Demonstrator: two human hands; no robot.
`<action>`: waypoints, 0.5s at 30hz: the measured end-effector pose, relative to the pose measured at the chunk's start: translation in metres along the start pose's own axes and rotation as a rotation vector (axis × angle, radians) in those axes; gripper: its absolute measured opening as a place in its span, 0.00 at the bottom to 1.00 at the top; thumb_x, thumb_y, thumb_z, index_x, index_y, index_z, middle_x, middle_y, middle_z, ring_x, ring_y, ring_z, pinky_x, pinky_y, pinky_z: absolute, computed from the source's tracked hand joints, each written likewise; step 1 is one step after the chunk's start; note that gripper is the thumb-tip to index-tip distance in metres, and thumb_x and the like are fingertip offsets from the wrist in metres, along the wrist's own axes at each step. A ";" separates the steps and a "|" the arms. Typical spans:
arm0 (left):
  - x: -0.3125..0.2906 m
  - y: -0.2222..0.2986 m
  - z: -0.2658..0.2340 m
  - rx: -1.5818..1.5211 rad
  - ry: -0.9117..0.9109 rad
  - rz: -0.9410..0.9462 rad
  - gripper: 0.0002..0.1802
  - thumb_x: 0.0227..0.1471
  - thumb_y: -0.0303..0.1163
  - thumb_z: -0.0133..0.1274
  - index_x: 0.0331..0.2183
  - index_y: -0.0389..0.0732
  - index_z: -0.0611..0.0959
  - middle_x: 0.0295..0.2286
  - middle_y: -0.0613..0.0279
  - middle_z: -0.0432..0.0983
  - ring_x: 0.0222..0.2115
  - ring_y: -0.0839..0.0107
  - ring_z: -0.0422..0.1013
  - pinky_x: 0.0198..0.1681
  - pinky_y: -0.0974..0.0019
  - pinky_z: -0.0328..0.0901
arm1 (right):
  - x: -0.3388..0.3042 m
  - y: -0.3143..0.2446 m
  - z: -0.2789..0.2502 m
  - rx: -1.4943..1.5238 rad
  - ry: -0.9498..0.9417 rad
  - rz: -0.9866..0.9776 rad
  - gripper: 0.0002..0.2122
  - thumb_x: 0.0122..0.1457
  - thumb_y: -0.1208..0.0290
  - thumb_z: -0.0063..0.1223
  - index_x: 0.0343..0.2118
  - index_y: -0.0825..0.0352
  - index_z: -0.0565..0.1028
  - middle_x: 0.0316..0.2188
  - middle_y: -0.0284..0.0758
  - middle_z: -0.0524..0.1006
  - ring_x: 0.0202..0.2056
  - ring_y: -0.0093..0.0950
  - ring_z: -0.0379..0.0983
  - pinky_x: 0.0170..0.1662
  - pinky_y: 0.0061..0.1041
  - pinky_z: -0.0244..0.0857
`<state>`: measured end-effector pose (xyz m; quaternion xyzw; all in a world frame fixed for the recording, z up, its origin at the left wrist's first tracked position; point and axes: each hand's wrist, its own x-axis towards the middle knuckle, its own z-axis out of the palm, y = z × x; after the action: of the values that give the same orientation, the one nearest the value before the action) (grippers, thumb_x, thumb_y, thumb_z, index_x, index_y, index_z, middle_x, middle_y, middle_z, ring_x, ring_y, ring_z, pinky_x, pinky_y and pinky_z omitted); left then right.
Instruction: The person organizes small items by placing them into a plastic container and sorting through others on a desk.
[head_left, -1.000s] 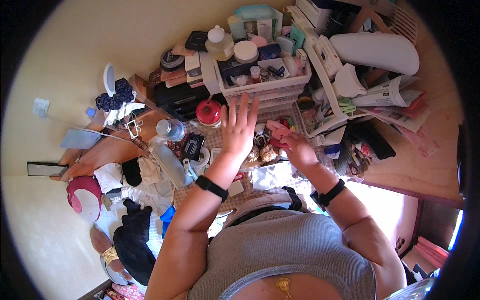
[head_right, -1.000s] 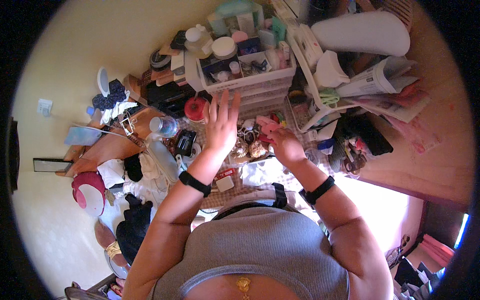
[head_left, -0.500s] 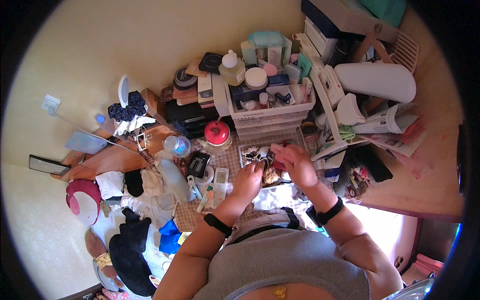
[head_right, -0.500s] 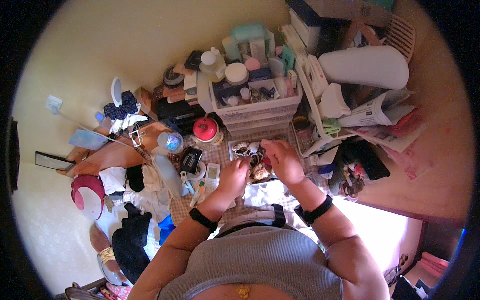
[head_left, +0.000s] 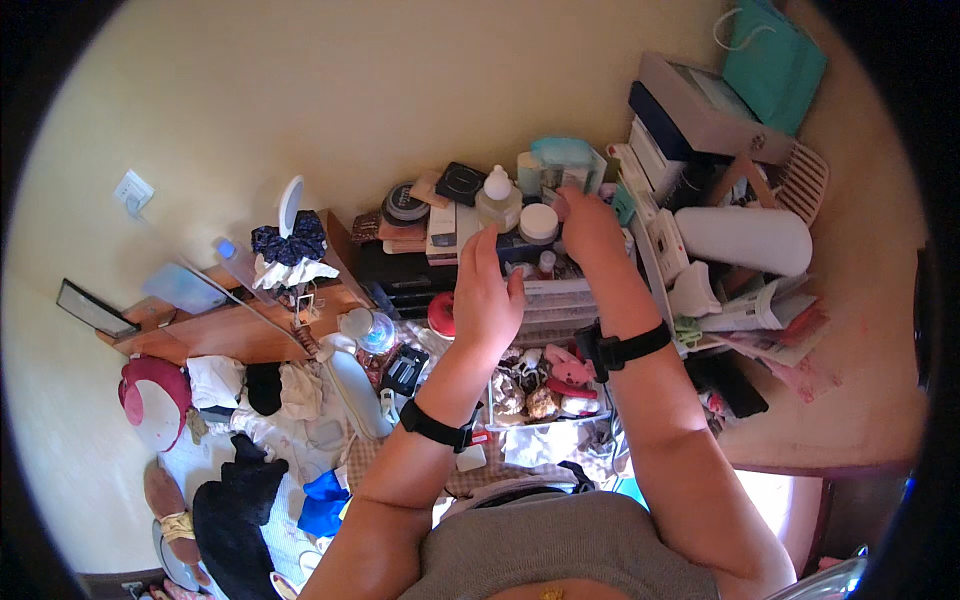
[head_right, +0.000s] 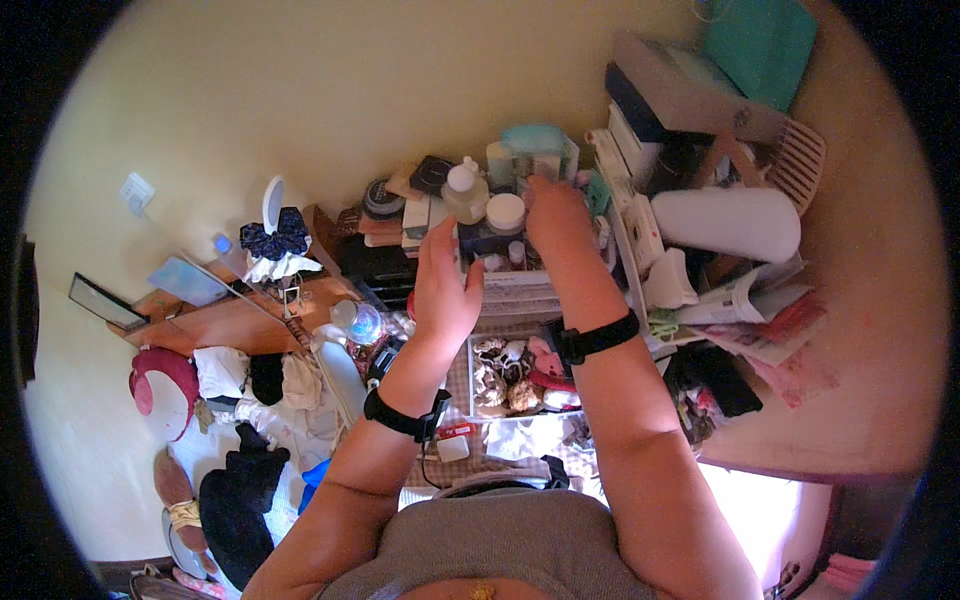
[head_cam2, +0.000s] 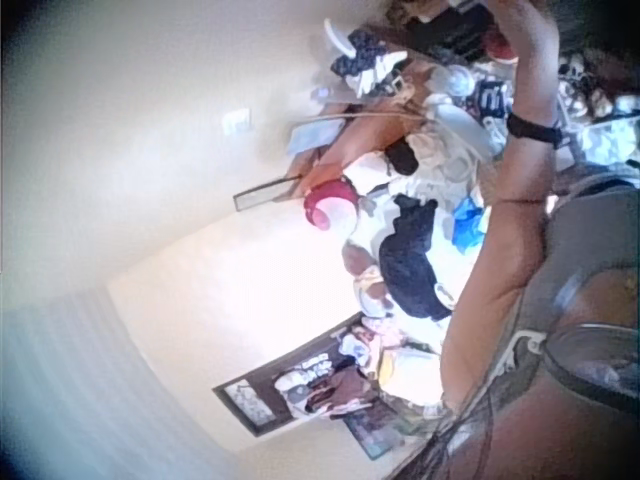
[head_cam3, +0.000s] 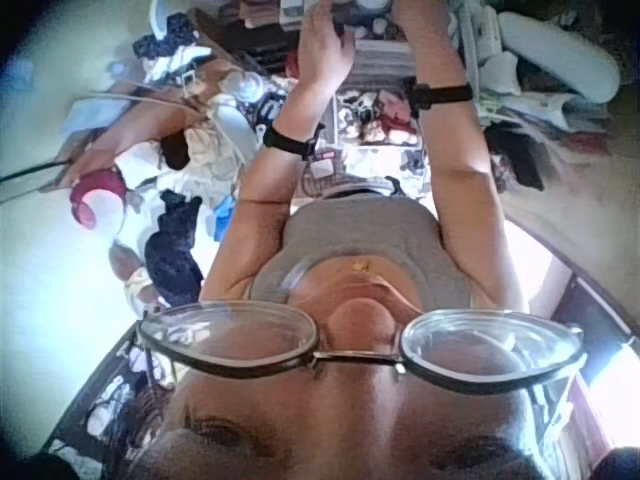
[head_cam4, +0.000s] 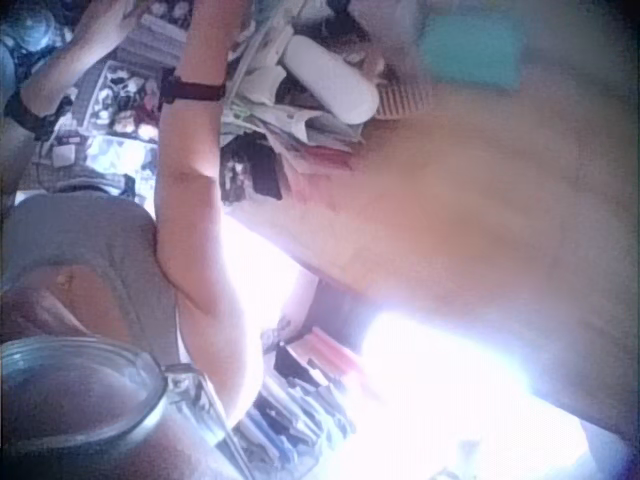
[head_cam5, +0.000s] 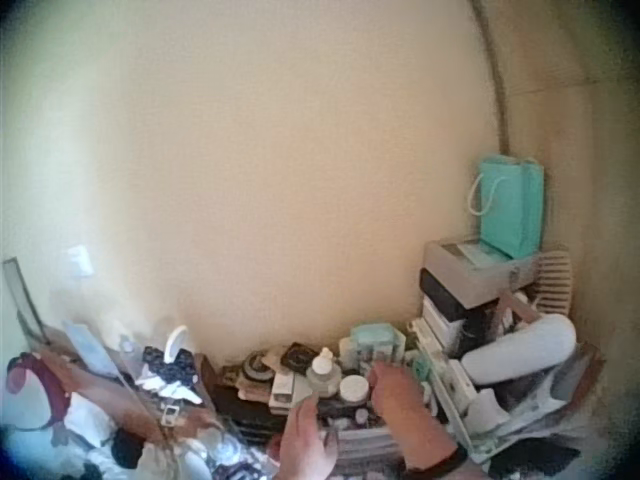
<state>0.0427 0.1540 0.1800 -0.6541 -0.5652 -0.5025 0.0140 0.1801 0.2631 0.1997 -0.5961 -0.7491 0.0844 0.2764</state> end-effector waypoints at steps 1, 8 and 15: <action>0.004 -0.004 -0.001 0.004 0.006 -0.002 0.33 0.40 0.19 0.54 0.50 0.34 0.63 0.41 0.44 0.65 0.39 0.50 0.66 0.42 0.58 0.63 | 0.008 0.001 -0.002 -0.026 -0.145 0.023 0.13 0.58 0.65 0.44 0.44 0.61 0.73 0.38 0.47 0.74 0.40 0.45 0.70 0.43 0.39 0.64; 0.014 -0.015 0.003 -0.052 -0.097 -0.119 0.34 0.39 0.21 0.53 0.50 0.29 0.61 0.45 0.40 0.62 0.47 0.44 0.61 0.50 0.55 0.58 | 0.041 0.017 0.019 0.075 -0.245 -0.042 0.12 0.56 0.66 0.46 0.42 0.62 0.74 0.37 0.43 0.76 0.40 0.40 0.72 0.43 0.33 0.64; 0.010 -0.015 0.001 -0.068 -0.108 -0.142 0.34 0.40 0.21 0.54 0.50 0.30 0.61 0.45 0.40 0.62 0.47 0.44 0.61 0.50 0.55 0.58 | 0.032 0.012 -0.005 0.230 -0.195 0.017 0.11 0.53 0.72 0.47 0.40 0.64 0.73 0.38 0.45 0.74 0.41 0.44 0.70 0.44 0.35 0.63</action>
<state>0.0307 0.1671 0.1781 -0.6385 -0.5928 -0.4852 -0.0742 0.1886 0.2959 0.2080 -0.5557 -0.7528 0.2295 0.2681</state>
